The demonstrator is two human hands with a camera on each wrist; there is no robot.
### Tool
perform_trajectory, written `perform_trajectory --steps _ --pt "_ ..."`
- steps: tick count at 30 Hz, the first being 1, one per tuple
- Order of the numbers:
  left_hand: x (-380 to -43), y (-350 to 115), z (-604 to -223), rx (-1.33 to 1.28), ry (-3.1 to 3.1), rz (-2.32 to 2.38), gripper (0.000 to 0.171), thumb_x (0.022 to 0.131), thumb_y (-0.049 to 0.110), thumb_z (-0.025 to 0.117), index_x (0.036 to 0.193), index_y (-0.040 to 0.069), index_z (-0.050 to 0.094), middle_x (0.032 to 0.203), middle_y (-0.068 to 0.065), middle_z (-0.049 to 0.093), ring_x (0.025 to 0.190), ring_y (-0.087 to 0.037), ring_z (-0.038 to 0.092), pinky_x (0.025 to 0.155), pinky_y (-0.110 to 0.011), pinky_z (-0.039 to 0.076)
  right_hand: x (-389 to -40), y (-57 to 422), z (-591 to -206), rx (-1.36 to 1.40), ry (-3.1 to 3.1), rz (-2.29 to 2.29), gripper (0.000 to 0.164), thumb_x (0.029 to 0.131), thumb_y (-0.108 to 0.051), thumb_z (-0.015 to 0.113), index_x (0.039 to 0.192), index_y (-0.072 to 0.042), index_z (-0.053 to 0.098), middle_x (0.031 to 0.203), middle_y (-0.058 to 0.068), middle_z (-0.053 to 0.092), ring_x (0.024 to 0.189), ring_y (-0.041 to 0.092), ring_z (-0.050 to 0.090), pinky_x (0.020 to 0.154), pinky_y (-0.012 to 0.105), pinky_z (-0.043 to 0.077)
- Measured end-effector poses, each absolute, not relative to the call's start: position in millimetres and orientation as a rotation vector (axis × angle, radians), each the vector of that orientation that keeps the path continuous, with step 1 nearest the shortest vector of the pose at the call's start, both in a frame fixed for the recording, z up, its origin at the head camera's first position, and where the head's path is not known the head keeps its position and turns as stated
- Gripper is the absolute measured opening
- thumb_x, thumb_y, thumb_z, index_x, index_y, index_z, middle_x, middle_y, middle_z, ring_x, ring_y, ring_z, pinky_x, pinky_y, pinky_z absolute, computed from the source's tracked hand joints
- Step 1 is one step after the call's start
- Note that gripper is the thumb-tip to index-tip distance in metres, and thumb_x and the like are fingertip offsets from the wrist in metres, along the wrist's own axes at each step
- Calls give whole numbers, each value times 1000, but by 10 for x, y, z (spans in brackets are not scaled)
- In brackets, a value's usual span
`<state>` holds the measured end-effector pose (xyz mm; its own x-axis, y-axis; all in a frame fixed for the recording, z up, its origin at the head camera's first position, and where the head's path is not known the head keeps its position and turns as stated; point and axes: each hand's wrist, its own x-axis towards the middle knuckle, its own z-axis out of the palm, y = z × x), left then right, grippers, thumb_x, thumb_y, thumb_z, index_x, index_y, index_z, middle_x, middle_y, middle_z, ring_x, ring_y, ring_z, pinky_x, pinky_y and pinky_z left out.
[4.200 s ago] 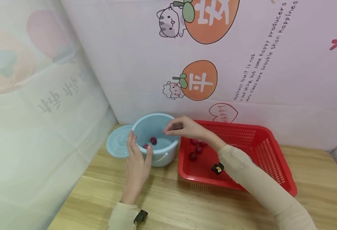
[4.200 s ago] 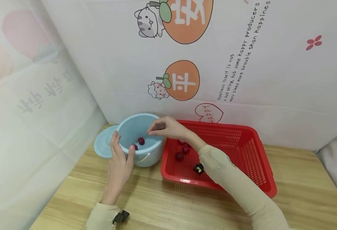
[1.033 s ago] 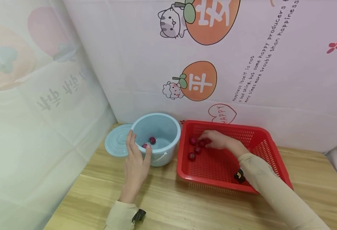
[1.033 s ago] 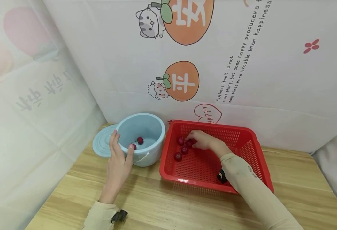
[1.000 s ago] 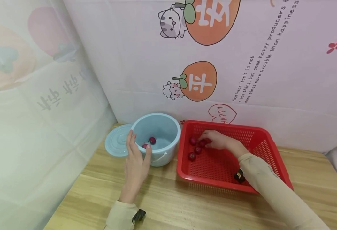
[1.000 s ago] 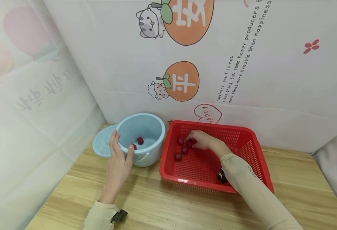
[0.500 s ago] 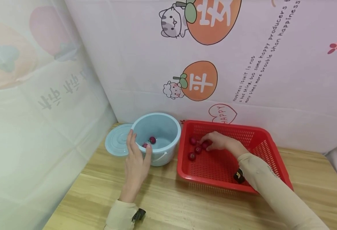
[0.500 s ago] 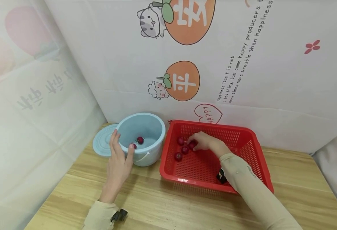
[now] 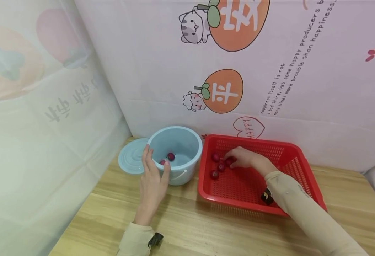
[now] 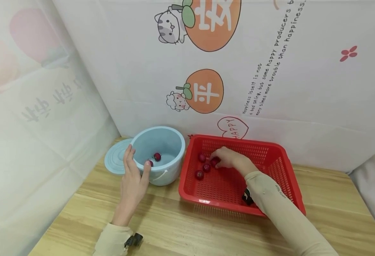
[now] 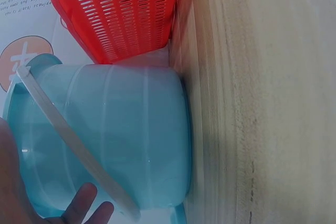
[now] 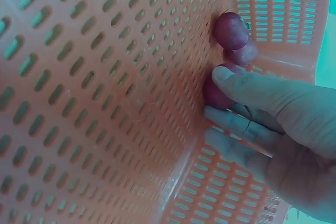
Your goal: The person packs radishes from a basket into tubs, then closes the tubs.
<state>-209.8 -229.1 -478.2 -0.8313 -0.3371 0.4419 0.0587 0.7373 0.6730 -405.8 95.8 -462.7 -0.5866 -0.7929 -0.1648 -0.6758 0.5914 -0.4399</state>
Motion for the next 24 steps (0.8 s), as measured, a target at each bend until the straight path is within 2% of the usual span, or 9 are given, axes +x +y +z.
perform_trajectory --steps 4,8,14,24 --pt "-2066 -2281 -4786 226 -2377 -975 76 110 44 50 169 17 11 173 7 16 47 -19 40 45 -35 36 -4068 945 -4578 -1234 2469 -499 30 93 -1 78 123 -5 76 117 8 75 111 27 69 100 50 55" --pt "-2053 -2281 -4785 236 -2377 -980 76 110 46 48 169 17 11 174 9 14 47 -20 41 45 -36 36 -4064 936 -4482 -1262 2468 -566 30 96 -4 76 126 -1 74 117 9 75 110 27 70 98 50 56" --pt "-2064 -2280 -4785 228 -2370 -967 76 110 49 46 169 17 11 174 8 15 48 -19 41 45 -35 36 -4068 971 -4375 -1227 2460 -695 35 99 -10 74 133 -2 71 122 9 74 113 25 70 99 50 56" --pt "-2066 -2261 -4781 231 -2392 -942 77 110 53 44 168 12 15 174 9 14 47 -17 40 44 -34 36 -4080 1029 -4270 -1168 2356 -1046 39 101 -17 74 137 -4 69 124 5 74 117 22 69 103 44 54"
